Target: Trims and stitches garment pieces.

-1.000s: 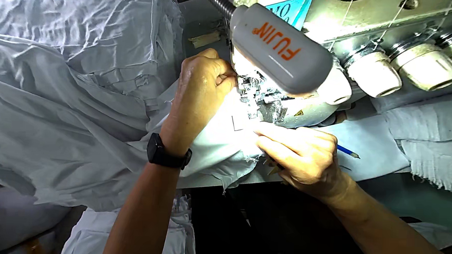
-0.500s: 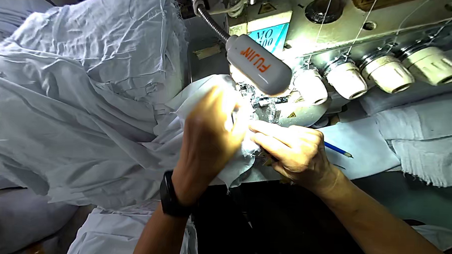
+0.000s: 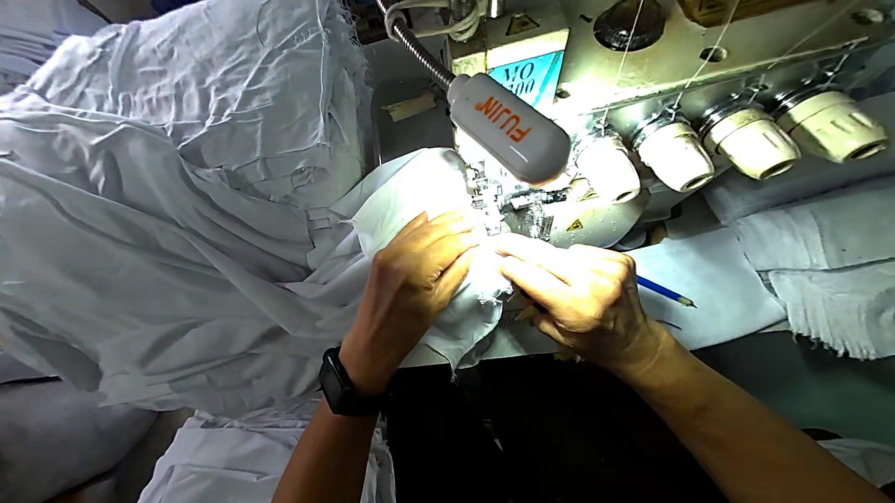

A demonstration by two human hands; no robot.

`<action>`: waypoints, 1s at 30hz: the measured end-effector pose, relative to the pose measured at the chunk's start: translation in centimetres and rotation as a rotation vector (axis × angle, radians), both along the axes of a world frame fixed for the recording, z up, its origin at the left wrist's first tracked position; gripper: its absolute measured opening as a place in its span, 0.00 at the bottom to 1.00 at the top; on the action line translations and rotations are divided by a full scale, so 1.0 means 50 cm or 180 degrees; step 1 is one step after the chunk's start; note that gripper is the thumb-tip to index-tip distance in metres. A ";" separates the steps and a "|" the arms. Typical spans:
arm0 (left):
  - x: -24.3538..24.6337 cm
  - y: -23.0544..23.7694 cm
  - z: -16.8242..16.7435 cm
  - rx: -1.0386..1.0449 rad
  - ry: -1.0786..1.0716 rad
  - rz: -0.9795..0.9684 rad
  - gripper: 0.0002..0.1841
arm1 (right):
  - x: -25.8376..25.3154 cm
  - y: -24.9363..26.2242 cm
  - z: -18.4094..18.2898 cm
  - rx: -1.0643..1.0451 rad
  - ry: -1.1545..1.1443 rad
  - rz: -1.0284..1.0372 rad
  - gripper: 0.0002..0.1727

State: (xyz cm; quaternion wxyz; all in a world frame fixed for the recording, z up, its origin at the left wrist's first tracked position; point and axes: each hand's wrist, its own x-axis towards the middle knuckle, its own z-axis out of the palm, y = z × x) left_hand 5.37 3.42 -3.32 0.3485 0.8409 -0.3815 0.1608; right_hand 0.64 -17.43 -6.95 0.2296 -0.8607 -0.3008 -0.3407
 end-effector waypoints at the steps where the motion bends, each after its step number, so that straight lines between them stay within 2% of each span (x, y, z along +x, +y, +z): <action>1: 0.002 0.000 0.001 0.0020 -0.0009 -0.0001 0.07 | 0.002 0.001 0.000 0.0003 -0.0007 0.0005 0.11; 15: 0.030 0.008 0.013 0.0162 0.0047 -0.0112 0.08 | 0.005 0.017 0.007 0.0346 0.0210 -0.0337 0.11; 19: 0.111 0.003 0.013 0.0069 0.0109 -0.0142 0.09 | 0.003 0.036 0.017 0.0411 0.0421 -0.0448 0.13; 23: 0.182 -0.005 0.015 -0.0097 0.0122 0.0327 0.09 | -0.019 0.051 0.016 0.0713 0.0539 -0.0325 0.13; 25: 0.164 -0.013 0.023 -0.0208 0.0242 0.0892 0.10 | -0.034 0.033 0.020 0.0872 0.0597 -0.0268 0.09; 27: 0.111 -0.010 0.027 -0.0127 0.0364 0.1316 0.11 | -0.047 -0.002 0.019 0.0923 0.0629 -0.0234 0.16; 30: -0.024 0.011 0.010 0.0028 0.0243 0.1424 0.10 | -0.054 -0.052 0.011 0.0939 0.0763 -0.0424 0.24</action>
